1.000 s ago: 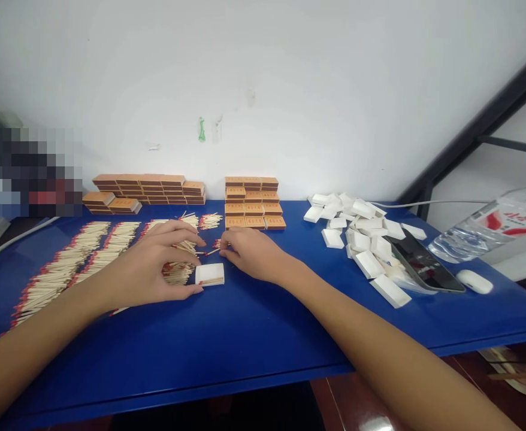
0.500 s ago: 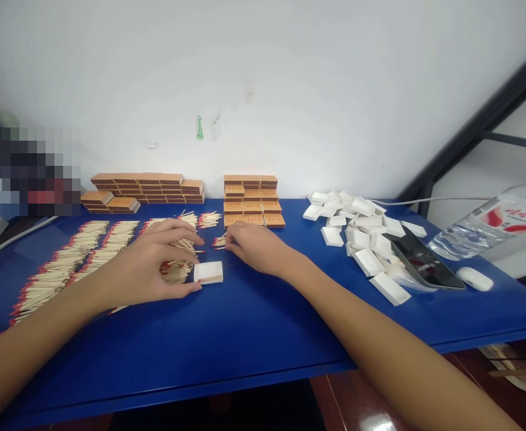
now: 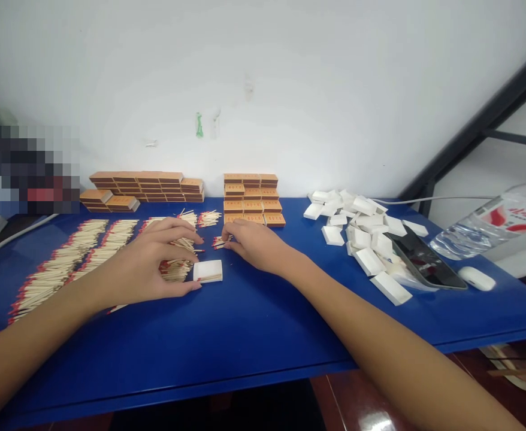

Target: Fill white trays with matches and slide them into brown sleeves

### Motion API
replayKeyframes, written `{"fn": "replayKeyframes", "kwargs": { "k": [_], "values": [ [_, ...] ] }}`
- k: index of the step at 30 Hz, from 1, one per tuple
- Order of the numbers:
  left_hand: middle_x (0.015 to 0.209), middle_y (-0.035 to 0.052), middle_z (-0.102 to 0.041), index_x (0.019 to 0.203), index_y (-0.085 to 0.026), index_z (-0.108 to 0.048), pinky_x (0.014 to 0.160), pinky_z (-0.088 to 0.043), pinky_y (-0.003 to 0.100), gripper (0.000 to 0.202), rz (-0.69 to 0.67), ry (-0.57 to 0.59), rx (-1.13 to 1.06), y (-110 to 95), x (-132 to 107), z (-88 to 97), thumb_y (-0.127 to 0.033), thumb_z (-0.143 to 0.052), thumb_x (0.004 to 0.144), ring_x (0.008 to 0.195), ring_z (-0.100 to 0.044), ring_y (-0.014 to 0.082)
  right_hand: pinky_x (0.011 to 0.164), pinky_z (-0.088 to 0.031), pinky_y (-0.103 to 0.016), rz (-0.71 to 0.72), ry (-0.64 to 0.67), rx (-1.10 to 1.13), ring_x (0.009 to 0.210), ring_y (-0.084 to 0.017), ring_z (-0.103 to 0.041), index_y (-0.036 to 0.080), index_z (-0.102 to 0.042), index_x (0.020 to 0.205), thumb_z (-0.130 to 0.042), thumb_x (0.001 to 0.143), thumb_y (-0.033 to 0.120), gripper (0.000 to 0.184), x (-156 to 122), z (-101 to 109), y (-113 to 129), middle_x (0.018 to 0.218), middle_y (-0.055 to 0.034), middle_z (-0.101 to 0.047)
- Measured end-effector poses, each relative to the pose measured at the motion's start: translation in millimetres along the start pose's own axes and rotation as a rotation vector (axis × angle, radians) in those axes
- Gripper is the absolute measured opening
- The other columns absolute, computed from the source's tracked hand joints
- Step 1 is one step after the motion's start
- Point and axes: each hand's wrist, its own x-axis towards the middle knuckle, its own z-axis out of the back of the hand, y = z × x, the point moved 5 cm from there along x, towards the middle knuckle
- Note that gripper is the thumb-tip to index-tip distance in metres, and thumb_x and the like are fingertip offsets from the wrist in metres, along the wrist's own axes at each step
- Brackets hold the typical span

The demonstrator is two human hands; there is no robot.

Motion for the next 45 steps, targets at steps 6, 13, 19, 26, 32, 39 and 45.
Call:
{"fn": "replayKeyframes", "kwargs": {
  "k": [6,13,19,26,32,39,45],
  "values": [
    [0.130,0.0076,-0.077,0.093,-0.025,-0.086,0.117,-0.049,0.055,0.025,-0.037,-0.012,0.027,-1.0,-0.7,-1.4,-0.050,-0.085,0.087,0.137,-0.058,0.0350,0.080,-0.041,-0.031,-0.018,0.007,-0.014,0.087,-0.019,-0.059,0.018,-0.069,0.107,-0.063,0.108,0.017,0.007,0.9,-2.1,-0.3,0.098,-0.0058,-0.068],
    [0.130,0.0076,-0.077,0.091,-0.026,-0.085,0.118,-0.047,0.057,0.023,-0.018,-0.010,0.021,1.0,0.4,-1.0,-0.048,-0.087,0.085,0.136,-0.059,0.0356,0.085,-0.046,-0.034,-0.062,0.030,0.018,0.097,-0.022,-0.065,0.019,-0.065,0.101,-0.060,0.111,0.022,0.012,-3.3,7.3,6.4,0.106,-0.0092,-0.072],
    [0.128,0.0077,-0.077,0.093,-0.026,-0.085,0.114,-0.049,0.056,0.022,-0.013,-0.029,0.036,-0.4,0.6,0.0,-0.047,-0.086,0.087,0.134,-0.060,0.0348,0.078,-0.045,-0.033,-0.036,0.049,0.067,0.091,-0.021,-0.064,0.021,-0.065,0.101,-0.061,0.110,0.025,0.011,-13.6,10.6,34.7,0.105,-0.0071,-0.072],
    [0.127,0.0074,-0.078,0.090,-0.025,-0.084,0.117,-0.047,0.056,0.022,-0.008,-0.038,0.022,-0.8,0.7,-0.5,-0.046,-0.086,0.087,0.135,-0.060,0.0347,0.077,-0.044,-0.032,-0.005,0.103,0.099,0.088,-0.020,-0.064,0.021,-0.067,0.103,-0.063,0.109,0.023,0.008,-13.5,2.2,42.1,0.102,-0.0054,-0.071],
    [0.130,0.0074,-0.077,0.091,-0.026,-0.084,0.118,-0.048,0.056,0.024,0.005,-0.019,0.026,-0.8,-0.1,-2.1,-0.049,-0.086,0.087,0.137,-0.059,0.0354,0.084,-0.046,-0.034,-0.019,-0.097,-0.061,0.093,-0.022,-0.063,0.020,-0.068,0.127,-0.060,0.110,0.023,0.019,-3.8,7.4,3.6,0.113,-0.0093,-0.065],
    [0.129,0.0078,-0.078,0.091,-0.025,-0.085,0.118,-0.049,0.058,0.025,-0.013,-0.016,0.025,-0.1,0.4,-3.2,-0.050,-0.086,0.087,0.135,-0.060,0.0359,0.080,-0.043,-0.033,-0.053,-0.054,-0.126,0.090,-0.021,-0.060,0.020,-0.066,0.115,-0.053,0.111,0.021,0.013,8.7,-4.8,-8.6,0.112,-0.0086,-0.060],
    [0.128,0.0084,-0.077,0.092,-0.024,-0.085,0.116,-0.050,0.057,0.026,-0.027,-0.020,0.029,1.4,-0.3,-3.1,-0.050,-0.085,0.088,0.134,-0.060,0.0356,0.077,-0.040,-0.032,-0.056,-0.020,-0.126,0.089,-0.020,-0.058,0.020,-0.060,0.107,-0.054,0.111,0.019,0.007,10.6,-2.6,-7.9,0.109,-0.0073,-0.060]
  ]
}}
